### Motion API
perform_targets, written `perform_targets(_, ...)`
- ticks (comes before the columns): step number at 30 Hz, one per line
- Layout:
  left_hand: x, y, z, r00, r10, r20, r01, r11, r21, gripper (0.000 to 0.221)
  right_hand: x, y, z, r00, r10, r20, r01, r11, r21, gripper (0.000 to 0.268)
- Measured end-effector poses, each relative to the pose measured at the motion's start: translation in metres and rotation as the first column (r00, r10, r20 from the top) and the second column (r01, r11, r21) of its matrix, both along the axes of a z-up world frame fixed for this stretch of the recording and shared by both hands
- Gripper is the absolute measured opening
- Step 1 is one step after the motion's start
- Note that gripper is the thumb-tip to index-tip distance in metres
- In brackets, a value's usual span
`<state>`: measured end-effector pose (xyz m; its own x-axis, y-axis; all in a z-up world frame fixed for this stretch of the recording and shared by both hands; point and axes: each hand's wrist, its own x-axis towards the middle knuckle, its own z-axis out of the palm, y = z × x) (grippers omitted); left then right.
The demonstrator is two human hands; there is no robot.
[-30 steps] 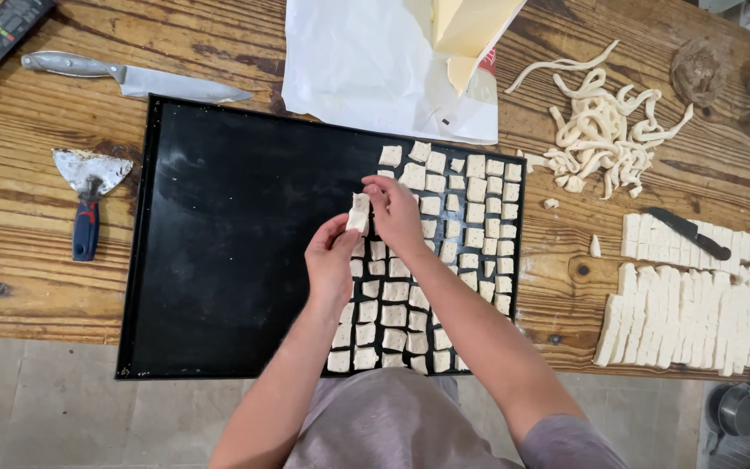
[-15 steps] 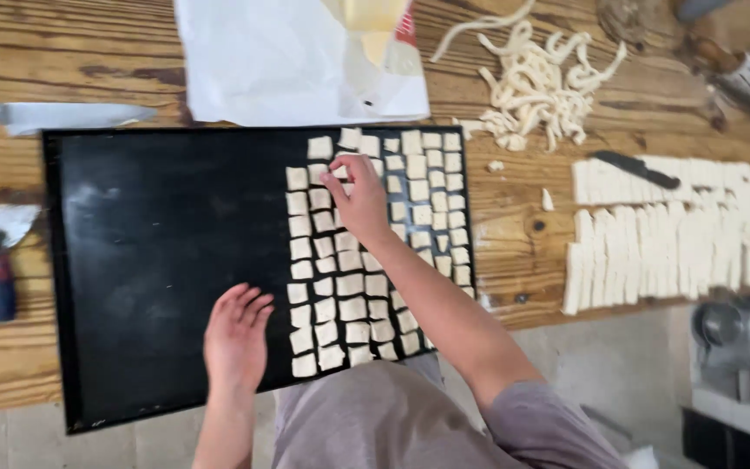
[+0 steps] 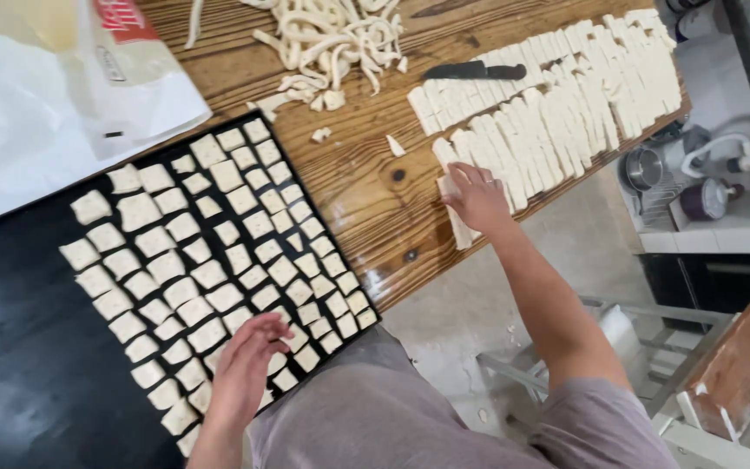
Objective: Cutting dough into small squares and arranging them on a baking tray
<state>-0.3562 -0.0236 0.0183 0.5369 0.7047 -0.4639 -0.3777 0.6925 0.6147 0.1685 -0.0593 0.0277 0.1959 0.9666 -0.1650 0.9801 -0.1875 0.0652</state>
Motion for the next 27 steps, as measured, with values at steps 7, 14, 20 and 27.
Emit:
perform_targets(7, 0.259, 0.0, -0.009, 0.884, -0.402, -0.238, 0.455, 0.858, 0.238, 0.04, 0.037, 0.01, -0.007, 0.968, -0.107, -0.229, 0.067, 0.983, -0.173, 0.055)
perform_targets(14, 0.39, -0.032, 0.001, 0.22, -0.059, -0.974, 0.966, 0.154, 0.209, 0.077, 0.053, -0.004, 0.016, 0.843, -0.118, -0.525, 0.046, 0.988, -0.148, 0.045)
perform_targets(20, 0.398, -0.045, -0.053, 0.669, -0.219, -0.71, 0.714, 0.454, 0.532, 0.04, 0.06, -0.036, 0.014, 0.399, -0.192, -0.897, 0.307, 0.949, -0.067, 0.057)
perform_targets(27, 0.329, -0.015, 0.005, 0.908, -0.239, 0.343, 0.235, 0.97, 0.056, 0.058, 0.003, -0.003, 0.02, -0.111, -0.235, -0.966, 0.45, 0.855, -0.259, 0.022)
